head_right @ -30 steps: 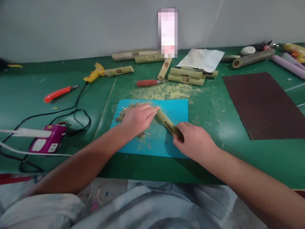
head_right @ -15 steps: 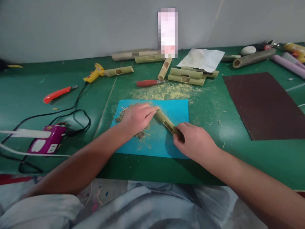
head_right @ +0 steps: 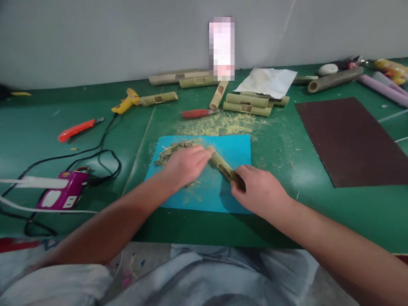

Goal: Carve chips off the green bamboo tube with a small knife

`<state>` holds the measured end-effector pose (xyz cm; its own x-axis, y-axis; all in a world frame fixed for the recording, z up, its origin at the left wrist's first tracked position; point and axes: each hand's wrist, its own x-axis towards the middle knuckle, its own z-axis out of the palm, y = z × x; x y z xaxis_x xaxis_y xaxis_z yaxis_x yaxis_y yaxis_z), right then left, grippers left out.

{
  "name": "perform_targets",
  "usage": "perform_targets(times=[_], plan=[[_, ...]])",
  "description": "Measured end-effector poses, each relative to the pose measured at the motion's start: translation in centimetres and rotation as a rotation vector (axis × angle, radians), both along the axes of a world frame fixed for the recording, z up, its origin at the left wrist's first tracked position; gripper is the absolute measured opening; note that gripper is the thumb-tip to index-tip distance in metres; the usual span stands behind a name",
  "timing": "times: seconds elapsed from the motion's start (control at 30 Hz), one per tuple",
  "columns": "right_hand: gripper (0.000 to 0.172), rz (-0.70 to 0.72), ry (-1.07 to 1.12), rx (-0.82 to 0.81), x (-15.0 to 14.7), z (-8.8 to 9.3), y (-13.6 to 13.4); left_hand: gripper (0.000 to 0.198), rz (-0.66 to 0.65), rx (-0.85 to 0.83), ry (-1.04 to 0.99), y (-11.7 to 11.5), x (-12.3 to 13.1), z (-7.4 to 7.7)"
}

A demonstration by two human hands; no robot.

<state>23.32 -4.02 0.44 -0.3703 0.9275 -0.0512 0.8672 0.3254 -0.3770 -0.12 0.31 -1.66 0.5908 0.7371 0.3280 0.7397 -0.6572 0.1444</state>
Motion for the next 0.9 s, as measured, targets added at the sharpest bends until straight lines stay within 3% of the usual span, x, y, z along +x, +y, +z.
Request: perform_targets(times=[0.07, 0.2, 0.33, 0.47, 0.57, 0.7, 0.83, 0.9], plan=[[0.018, 0.001, 0.0, -0.001, -0.04, 0.11, -0.01, 0.039, 0.038, 0.015, -0.005, -0.16, 0.16, 0.0], [0.017, 0.01, -0.009, -0.016, -0.05, 0.13, -0.04, 0.037, -0.095, -0.051, 0.004, -0.34, 0.32, -0.06], [0.02, -0.002, 0.001, -0.018, -0.02, -0.03, -0.03, 0.038, 0.036, 0.02, -0.02, 0.04, 0.04, -0.07], [0.018, 0.001, -0.011, -0.02, -0.01, -0.16, -0.01, 0.037, -0.078, -0.021, -0.016, 0.13, -0.03, -0.14], [0.019, 0.0, -0.008, -0.013, 0.02, -0.26, -0.05, 0.039, 0.006, 0.034, -0.029, 0.16, 0.0, -0.25], [0.019, 0.005, -0.011, -0.025, 0.01, -0.25, -0.1, 0.038, -0.075, -0.04, -0.013, 0.05, 0.11, -0.22], [0.018, -0.011, -0.017, -0.018, -0.08, -0.04, -0.06, 0.038, 0.029, -0.003, -0.007, 0.19, 0.02, 0.0], [0.017, -0.011, -0.026, -0.018, -0.14, 0.03, -0.04, 0.038, 0.01, -0.025, 0.0, 0.09, 0.06, 0.07]])
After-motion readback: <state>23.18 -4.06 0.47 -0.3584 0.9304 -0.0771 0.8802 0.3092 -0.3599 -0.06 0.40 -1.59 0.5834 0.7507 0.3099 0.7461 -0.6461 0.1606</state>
